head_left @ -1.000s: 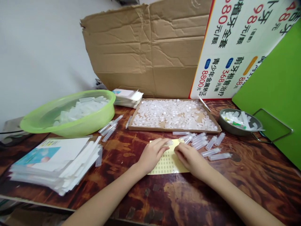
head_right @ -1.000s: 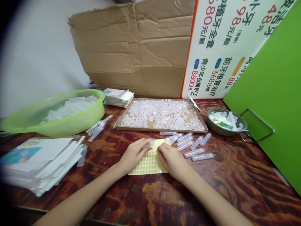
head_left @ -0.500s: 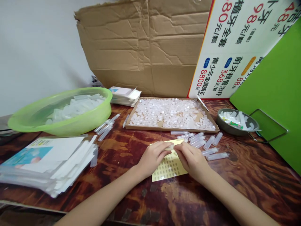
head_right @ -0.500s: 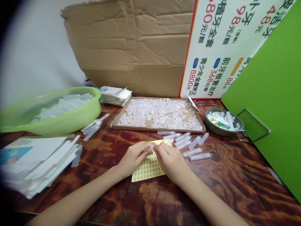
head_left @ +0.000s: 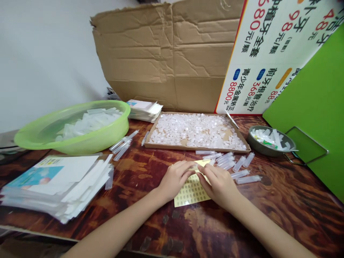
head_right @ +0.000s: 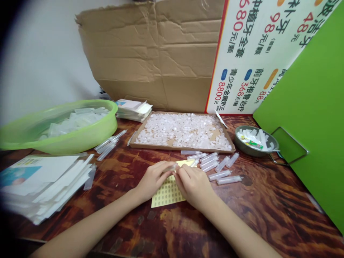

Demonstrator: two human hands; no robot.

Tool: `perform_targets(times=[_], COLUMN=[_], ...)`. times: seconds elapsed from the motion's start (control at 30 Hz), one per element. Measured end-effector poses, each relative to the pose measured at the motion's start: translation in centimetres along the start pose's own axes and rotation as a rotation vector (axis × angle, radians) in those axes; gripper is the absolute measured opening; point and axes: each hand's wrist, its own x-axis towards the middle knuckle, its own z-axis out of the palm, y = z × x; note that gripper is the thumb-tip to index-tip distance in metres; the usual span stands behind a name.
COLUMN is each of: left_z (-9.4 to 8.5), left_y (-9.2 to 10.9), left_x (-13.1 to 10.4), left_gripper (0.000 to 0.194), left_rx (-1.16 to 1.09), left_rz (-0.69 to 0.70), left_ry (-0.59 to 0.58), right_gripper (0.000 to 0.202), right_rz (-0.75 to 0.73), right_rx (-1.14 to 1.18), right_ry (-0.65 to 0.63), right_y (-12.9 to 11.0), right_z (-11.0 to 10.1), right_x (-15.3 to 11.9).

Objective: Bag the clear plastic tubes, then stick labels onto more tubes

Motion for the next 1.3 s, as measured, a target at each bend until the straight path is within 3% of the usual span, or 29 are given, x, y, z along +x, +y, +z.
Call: perform_targets(times=[0.1,0.2,0.27,0.47,0.57,0.63,0.73,0.8,0.87,0.93,1.07,1.17,1.3], left_z=[0.0,0.0,-0.1,-0.4,-1.3,-2.8,-6.2,-8.3,-9.6,-10.1,-9.7,-9.7,-10.0], left_y=[0.2,0.5,0.7,1.9,1.5,0.2,-3.3,-5.8,-8.0,-9.3,-9.7,-9.1,-8.7], left_x=[0.1,0.1,0.0,0.0,0.6,1.1,1.5,1.3,1.0,0.7,0.7,1.0,1.1], left_gripper=[0.024,0.025,0.027,0.028,0.034,0.033,0.037,0.038,0.043,0.050,0.040,0.038,0.043], left_rx=[-0.074,-0.143,-0.199,-0.238,-0.176,-0.019,0.406,0.498,0.546,0.571,0.611,0.652,0.707], left_rz=[-0.037,-0.049,-0.053,-0.082,-0.060,-0.147,-0.411,-0.489,-0.532,-0.552,-0.559,-0.575,-0.625], left_ry=[0.000,-0.024,-0.049,-0.112,-0.127,-0.028,0.279,0.320,0.260,0.173,0.072,0.081,0.142], right_gripper=[0.014,0.017,0.015,0.008,0.004,0.007,0.010,0.011,0.013,0.015,0.012,0.009,0.005], right_rz=[0.126,0.107,0.107,0.295,0.240,0.154,-0.008,-0.044,-0.004,0.074,0.328,0.441,0.474], right_rx=[0.229,0.357,0.415,0.707,0.668,0.554,0.232,0.012,-0.092,-0.041,0.402,0.591,0.576], right_ry=[0.055,0.095,0.095,0.050,0.087,0.104,-0.007,-0.119,-0.186,-0.231,-0.458,-0.550,-0.613], right_y=[0.3,0.5,0.5,0.8,1.0,1.2,1.4,1.5,1.4,1.2,0.3,0.4,1.7], right_z=[0.3,0.5,0.5,-0.1,-0.3,-0.4,-0.3,-0.1,0.1,0.2,0.1,-0.1,-0.4], right_x=[-0.3,-0.3,-0.1,0.5,0.2,-0.1,-0.5,-0.7,-0.7,-0.7,-0.5,-0.5,-0.9])
